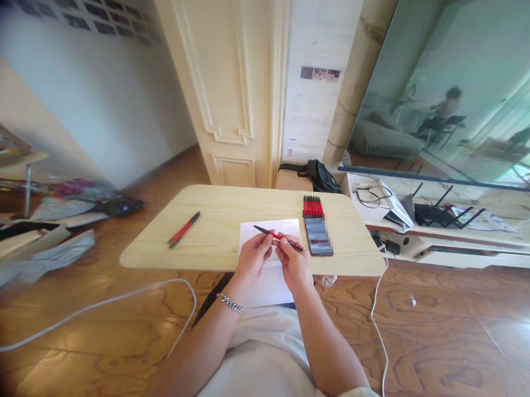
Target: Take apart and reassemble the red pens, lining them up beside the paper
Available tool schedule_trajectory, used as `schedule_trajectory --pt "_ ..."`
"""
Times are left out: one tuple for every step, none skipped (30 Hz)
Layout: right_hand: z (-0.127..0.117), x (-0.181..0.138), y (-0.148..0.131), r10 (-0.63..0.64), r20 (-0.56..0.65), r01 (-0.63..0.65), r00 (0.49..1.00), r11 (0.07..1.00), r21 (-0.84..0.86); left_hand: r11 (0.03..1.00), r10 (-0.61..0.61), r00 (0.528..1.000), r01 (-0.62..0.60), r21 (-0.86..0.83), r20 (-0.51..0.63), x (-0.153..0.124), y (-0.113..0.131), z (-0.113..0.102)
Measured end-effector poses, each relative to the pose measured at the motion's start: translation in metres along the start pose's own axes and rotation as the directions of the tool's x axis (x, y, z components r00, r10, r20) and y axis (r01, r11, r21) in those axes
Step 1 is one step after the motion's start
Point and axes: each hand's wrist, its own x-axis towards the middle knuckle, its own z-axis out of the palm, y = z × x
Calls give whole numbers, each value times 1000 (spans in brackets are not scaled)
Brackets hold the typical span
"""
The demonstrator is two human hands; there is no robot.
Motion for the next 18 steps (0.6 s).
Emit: schedule_trajectory --pt "-2 -3 1 6 3 -5 1000 1000 -27 998 -6 1000 5 -64 -19 0 0 2" --pt "-4 -5 2 4 -2 -4 1000 998 -60 993 -8 999 4 -116 -31 1 0 2" --pt "-7 -7 1 -4 -14 2 1000 995 -100 988 -10 999 4 -155 -35 1 0 2" --pt "-10 -7 0 -13 -26 9 1000 989 -145 984 -13 999 7 -178 -33 1 0 1" --pt "-14 -8 -2 -17 -30 11 999 981 -191 982 -19 999 13 -186 -28 2 0 0" --pt "-18 -7 -5 -12 -23 6 1000 972 -236 983 -27 999 22 -183 -20 2 1 -1" --pt "-21 -7 -8 5 -2 -5 1000 961 -276 984 -35 999 33 -174 -8 3 1 -2" --pt "-24 -7 -11 31 29 -20 999 949 -313 986 -43 999 44 -163 10 3 1 -3" --pt "-27 -6 -15 59 60 -35 996 938 -346 986 -48 998 53 -158 35 4 2 -3" --pt "-29 -6 -20 87 88 -48 992 926 -374 985 -50 997 60 -161 65 4 2 -3" --pt "-31 -5 -24 113 113 -59 987 916 -397 983 -50 994 67 -172 98 4 3 -2" --pt "-32 -5 -28 135 135 -67 982 907 -416 980 -49 990 73 -188 129 4 4 0" --pt "-33 -5 -32 156 158 -74 975 898 -433 975 -48 986 80 -205 157 5 5 2" --pt "-33 -5 -36 178 181 -80 967 890 -448 971 -47 983 87 -221 179 5 5 4" --pt "-34 -5 -40 204 205 -87 957 880 -468 969 -47 980 92 -229 194 5 6 6" --pt "-34 -4 -43 228 226 -91 947 865 -493 971 -45 978 91 -222 205 6 8 8" --pt "-35 -3 -47 244 238 -87 940 848 -523 977 -40 976 83 -196 214 6 9 9" --pt "-37 0 -51 248 241 -77 938 830 -553 986 -29 976 64 -155 218 7 9 9"
